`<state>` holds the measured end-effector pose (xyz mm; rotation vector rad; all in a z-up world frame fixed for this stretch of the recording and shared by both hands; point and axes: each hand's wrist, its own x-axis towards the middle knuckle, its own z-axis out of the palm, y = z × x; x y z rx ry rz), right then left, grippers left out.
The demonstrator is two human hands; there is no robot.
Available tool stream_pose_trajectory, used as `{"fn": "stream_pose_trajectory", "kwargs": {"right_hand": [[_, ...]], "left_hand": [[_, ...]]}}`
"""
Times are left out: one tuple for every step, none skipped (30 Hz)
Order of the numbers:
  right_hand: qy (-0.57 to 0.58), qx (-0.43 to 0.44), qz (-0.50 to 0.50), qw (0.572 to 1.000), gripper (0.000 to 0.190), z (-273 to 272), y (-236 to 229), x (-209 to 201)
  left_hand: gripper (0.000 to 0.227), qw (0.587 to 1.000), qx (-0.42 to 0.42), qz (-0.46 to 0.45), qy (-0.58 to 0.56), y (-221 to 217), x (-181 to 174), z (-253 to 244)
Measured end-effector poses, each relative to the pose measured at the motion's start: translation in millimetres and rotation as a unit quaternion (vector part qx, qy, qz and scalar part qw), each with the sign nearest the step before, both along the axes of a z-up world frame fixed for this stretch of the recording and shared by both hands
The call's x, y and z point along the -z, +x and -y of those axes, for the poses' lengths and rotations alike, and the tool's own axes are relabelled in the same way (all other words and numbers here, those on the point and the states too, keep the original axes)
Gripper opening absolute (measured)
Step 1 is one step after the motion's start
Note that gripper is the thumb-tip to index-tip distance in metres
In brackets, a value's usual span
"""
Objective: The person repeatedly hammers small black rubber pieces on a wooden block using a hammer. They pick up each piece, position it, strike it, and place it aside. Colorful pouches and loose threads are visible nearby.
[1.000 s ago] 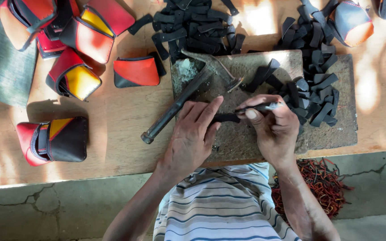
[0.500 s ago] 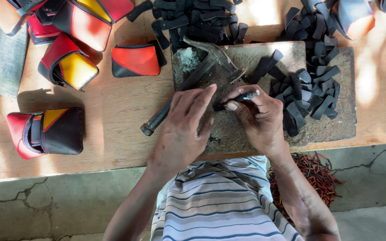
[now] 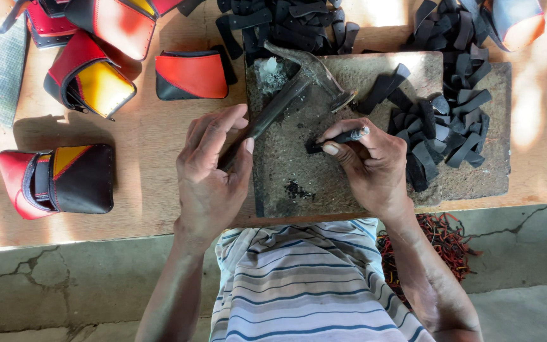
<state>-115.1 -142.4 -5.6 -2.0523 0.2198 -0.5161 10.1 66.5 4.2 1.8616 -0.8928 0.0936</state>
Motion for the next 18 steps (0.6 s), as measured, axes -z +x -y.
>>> {"fn": "stream_pose_trajectory", "kwargs": {"right_hand": [[-0.009,0.001,0.002,1.0,0.013,-0.2,0.6,-0.4],[-0.019,0.001,0.004,1.0,0.014,-0.2,1.1,-0.8],[-0.019,0.0,0.006,1.0,0.014,-0.4,1.2,-1.1],[-0.02,-0.001,0.009,1.0,0.014,-0.4,1.4,-1.4],[-0.021,-0.003,0.011,1.0,0.014,-0.4,1.8,-1.7],[-0.014,0.001,0.004,1.0,0.014,-0.2,1.9,-2.1],[-0.008,0.005,-0.003,1.0,0.015,-0.1,1.9,-2.5],[-0.001,0.009,-0.01,1.0,0.015,-0.1,2.0,-2.6],[0.004,0.008,-0.008,1.0,0.015,0.0,2.1,-2.5],[0.009,0.008,-0.007,1.0,0.014,0.2,2.2,-2.4],[0.013,0.007,-0.004,1.0,0.014,0.6,2.4,-2.3],[0.016,0.008,-0.007,1.0,0.014,1.1,2.6,-2.2],[0.019,0.009,-0.011,1.0,0.013,1.2,2.4,-2.0],[0.022,0.01,-0.014,1.0,0.013,1.2,2.1,-2.0],[0.016,0.011,-0.017,1.0,0.014,1.0,1.8,-1.9],[0.01,0.012,-0.02,1.0,0.015,0.9,1.5,-2.2],[0.004,0.013,-0.022,1.0,0.016,0.8,1.8,-2.9],[-0.004,0.001,-0.01,1.0,0.017,0.5,2.6,-3.8]], "left_hand": [[0.047,1.0,0.005,0.002,-0.002,0.6,-0.1,1.1],[0.046,1.0,0.005,-0.004,-0.001,1.0,-0.3,1.9],[0.045,1.0,0.007,-0.011,0.001,1.2,-0.5,2.2],[0.044,1.0,0.008,-0.017,0.003,1.2,-0.7,2.6],[0.044,1.0,0.01,-0.022,0.005,1.5,-1.2,2.6],[0.043,1.0,0.011,-0.026,0.008,1.6,-1.6,2.5],[0.043,0.999,0.012,-0.03,0.01,1.4,-2.0,2.4],[0.042,0.999,0.012,-0.032,0.01,1.1,-2.2,2.3],[0.042,0.999,0.012,-0.035,0.01,1.0,-2.5,2.5],[0.042,0.999,0.012,-0.037,0.011,0.7,-2.7,2.6],[0.042,0.999,0.012,-0.036,0.012,0.9,-2.7,2.8],[0.042,0.999,0.011,-0.035,0.013,1.1,-2.7,3.0],[0.042,0.999,0.011,-0.035,0.014,1.0,-2.7,2.9],[0.042,0.999,0.011,-0.038,0.015,0.8,-2.7,2.8],[0.041,0.999,0.011,-0.041,0.016,0.6,-2.6,2.9],[0.041,0.999,0.011,-0.044,0.016,0.4,-2.4,2.9],[0.041,0.999,0.012,-0.042,0.016,0.5,-2.5,3.1],[0.041,0.999,0.013,-0.04,0.016,0.6,-2.6,3.2]]}}
